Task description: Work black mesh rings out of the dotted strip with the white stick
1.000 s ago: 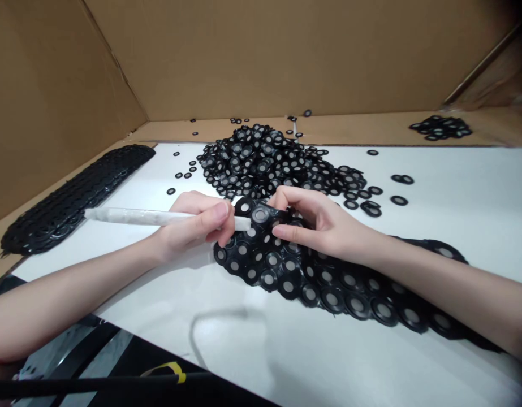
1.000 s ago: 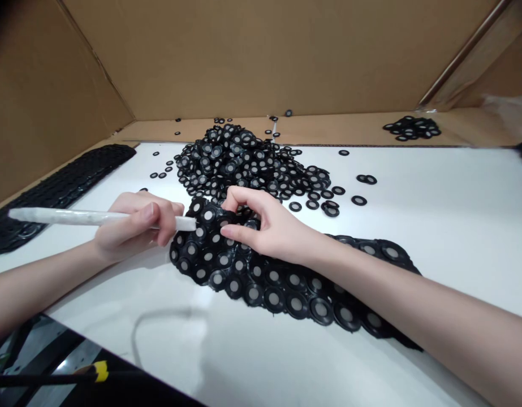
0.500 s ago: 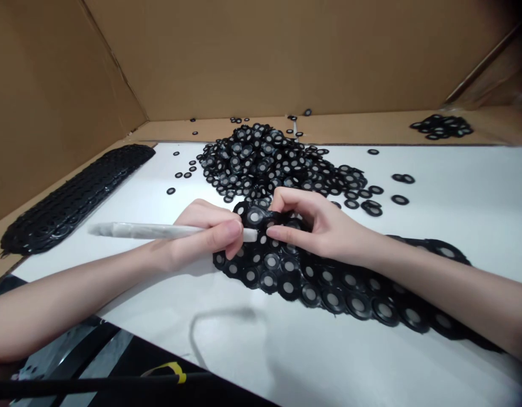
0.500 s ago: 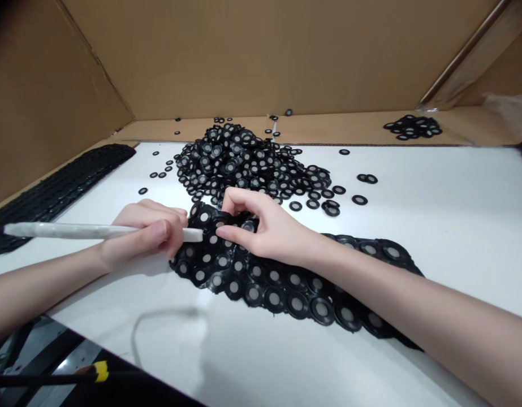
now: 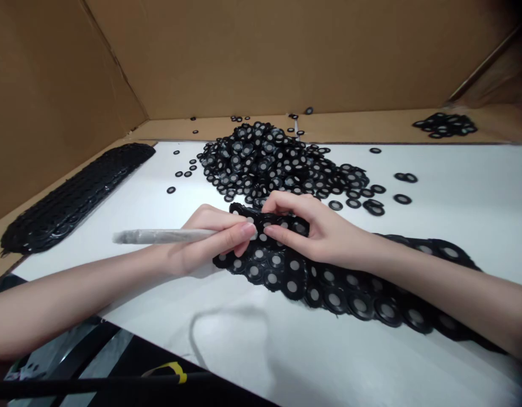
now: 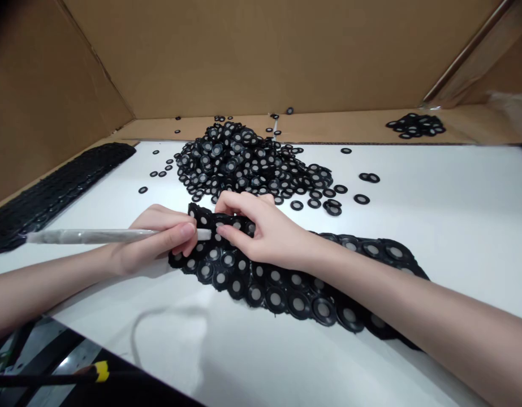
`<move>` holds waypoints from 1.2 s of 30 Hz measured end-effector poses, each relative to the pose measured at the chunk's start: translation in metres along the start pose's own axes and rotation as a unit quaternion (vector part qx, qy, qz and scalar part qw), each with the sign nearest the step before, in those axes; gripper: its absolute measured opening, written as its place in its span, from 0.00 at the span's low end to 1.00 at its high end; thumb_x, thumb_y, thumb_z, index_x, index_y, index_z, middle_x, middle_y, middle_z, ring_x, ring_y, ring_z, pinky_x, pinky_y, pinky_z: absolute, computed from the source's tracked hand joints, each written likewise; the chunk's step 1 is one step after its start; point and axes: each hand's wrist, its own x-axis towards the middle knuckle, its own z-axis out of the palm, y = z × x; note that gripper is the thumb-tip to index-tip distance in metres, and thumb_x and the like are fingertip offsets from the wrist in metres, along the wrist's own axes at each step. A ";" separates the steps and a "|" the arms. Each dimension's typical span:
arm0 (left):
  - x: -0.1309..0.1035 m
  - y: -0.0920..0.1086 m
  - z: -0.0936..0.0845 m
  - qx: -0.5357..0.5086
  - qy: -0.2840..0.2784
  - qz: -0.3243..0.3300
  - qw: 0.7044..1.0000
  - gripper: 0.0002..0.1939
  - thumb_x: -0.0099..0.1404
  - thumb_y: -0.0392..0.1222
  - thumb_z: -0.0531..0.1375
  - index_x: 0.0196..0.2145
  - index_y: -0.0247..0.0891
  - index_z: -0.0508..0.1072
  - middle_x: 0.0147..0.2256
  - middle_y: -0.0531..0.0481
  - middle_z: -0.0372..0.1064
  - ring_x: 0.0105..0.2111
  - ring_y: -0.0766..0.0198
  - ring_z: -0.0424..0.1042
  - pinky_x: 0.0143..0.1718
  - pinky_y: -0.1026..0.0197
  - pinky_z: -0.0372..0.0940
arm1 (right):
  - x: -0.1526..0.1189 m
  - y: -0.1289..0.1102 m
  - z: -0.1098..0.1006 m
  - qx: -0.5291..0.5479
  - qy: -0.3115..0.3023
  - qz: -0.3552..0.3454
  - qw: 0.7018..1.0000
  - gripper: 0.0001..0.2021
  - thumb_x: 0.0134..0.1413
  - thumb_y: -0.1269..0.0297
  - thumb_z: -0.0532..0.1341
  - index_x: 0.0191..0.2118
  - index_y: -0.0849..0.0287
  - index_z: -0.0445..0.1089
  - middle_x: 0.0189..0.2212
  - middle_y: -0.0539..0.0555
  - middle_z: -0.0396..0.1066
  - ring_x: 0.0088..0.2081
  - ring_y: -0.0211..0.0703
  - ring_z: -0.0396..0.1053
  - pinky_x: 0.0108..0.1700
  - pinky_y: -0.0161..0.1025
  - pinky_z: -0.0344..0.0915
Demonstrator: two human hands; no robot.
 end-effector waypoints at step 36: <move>0.009 -0.007 -0.003 0.021 -0.076 -0.009 0.997 0.23 0.70 0.44 0.48 0.18 0.34 0.61 0.17 0.55 0.55 0.20 0.71 0.55 0.22 0.65 0.53 | 0.001 0.002 0.003 -0.013 -0.003 -0.029 0.999 0.09 0.50 0.71 0.60 0.29 0.58 0.56 0.26 0.46 0.59 0.31 0.37 0.58 0.37 0.38 0.50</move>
